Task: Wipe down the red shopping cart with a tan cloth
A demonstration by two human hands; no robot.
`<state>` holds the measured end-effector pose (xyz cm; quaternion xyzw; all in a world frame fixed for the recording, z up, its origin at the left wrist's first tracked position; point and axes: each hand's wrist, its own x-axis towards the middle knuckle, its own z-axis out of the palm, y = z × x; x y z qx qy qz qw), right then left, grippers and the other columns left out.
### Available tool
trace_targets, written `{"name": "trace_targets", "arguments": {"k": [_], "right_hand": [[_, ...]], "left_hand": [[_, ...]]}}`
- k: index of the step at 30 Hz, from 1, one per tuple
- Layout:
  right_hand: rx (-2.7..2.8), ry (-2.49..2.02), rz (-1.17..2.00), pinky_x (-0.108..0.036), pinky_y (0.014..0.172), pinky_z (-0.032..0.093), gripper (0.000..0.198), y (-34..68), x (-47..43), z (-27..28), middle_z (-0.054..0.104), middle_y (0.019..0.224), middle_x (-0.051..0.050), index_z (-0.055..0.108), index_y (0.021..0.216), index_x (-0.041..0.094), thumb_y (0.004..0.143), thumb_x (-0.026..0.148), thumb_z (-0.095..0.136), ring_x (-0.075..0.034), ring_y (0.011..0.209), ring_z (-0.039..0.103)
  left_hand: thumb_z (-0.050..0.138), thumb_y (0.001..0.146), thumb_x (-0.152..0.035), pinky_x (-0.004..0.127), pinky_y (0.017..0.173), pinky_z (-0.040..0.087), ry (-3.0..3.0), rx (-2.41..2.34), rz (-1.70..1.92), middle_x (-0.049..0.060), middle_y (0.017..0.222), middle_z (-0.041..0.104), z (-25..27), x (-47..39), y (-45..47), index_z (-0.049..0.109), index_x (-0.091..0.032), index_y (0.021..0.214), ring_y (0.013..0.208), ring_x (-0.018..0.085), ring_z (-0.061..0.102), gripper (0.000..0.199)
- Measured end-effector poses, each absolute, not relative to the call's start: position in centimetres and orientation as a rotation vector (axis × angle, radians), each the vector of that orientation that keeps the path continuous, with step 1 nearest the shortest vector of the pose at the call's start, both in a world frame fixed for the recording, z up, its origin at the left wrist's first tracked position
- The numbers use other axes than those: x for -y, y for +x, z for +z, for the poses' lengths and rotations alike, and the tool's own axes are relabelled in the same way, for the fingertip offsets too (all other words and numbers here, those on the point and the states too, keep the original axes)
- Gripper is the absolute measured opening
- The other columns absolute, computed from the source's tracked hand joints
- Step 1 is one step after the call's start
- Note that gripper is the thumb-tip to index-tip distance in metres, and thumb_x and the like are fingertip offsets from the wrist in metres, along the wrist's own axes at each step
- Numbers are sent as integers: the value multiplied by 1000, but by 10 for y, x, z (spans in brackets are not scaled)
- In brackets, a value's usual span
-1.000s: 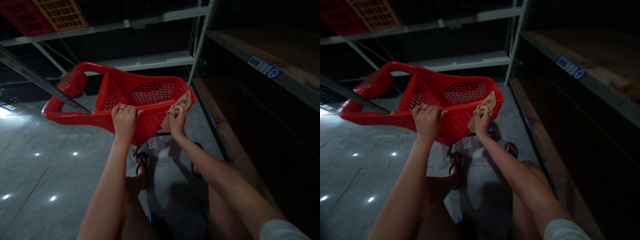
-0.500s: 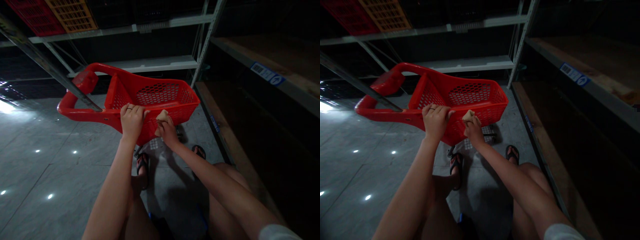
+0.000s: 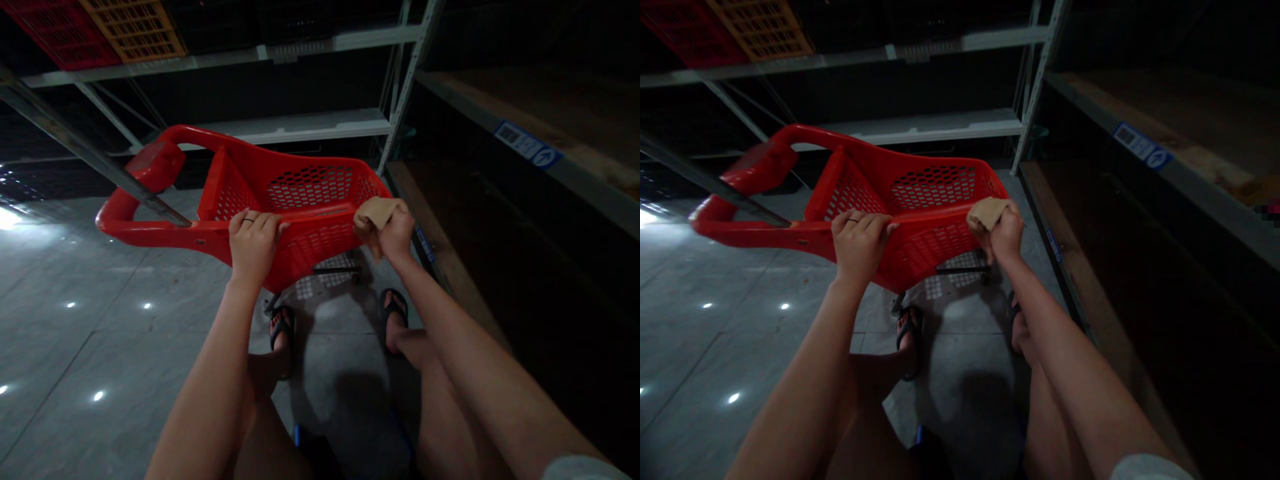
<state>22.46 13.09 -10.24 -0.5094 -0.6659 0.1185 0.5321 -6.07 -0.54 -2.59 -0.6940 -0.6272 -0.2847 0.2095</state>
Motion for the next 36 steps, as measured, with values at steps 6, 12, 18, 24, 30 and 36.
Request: {"name": "trace_targets", "arguments": {"k": [6, 12, 18, 24, 30, 36], "right_hand": [[1315, -1450, 263, -50, 110, 51, 28, 267, -172, -116, 71, 121, -22, 70, 106, 14, 78, 18, 67, -32, 115, 69], [1308, -1262, 315, -47, 107, 57, 44, 180, -137, -130, 70, 124, -19, 59, 128, 14, 85, 16, 56, -26, 114, 71], [1452, -1246, 467, -41, 107, 56, 21, 93, -65, -137, 69, 120, -17, 69, 103, 18, 85, 14, 59, -26, 114, 70], [1823, -1152, 879, -38, 104, 57, 17, 45, -17, -152, 73, 113, -14, 70, 85, 20, 83, 7, 60, -25, 110, 71], [1559, -1119, 690, -39, 99, 58, 20, 71, -41, -117, 70, 111, -11, 70, 97, 22, 82, 13, 60, -26, 105, 68], [1619, -1080, 523, -45, 110, 54, 26, 83, -58, -126, 67, 123, -14, 70, 111, 21, 90, 17, 55, -28, 119, 65]], "left_hand": [[43, 109, -50, 52, 108, 40, -1894, 1803, -842, 11, 98, 80, -26, 4, -58, 76, -26, 98, 99, 31, 68, 43], [43, 109, -49, 52, 109, 40, -1871, 1823, -823, 10, 97, 80, -25, 3, -59, 76, -27, 97, 99, 30, 68, 41], [43, 109, -46, 51, 109, 41, -1840, 1811, -789, 10, 96, 80, -26, -4, -59, 76, -26, 97, 99, 29, 67, 40], [46, 109, -44, 51, 111, 41, -1853, 1825, -765, 10, 96, 80, -26, -7, -59, 76, -25, 98, 101, 30, 68, 38], [50, 107, -34, 52, 117, 40, -1954, 1800, -871, 7, 115, 80, -13, 8, -59, 76, -29, 113, 116, 28, 68, 27], [55, 104, -43, 58, 119, 39, -1307, 1770, -1094, 12, 125, 73, 1, 51, -81, 66, -28, 128, 130, 32, 62, 31]]}}
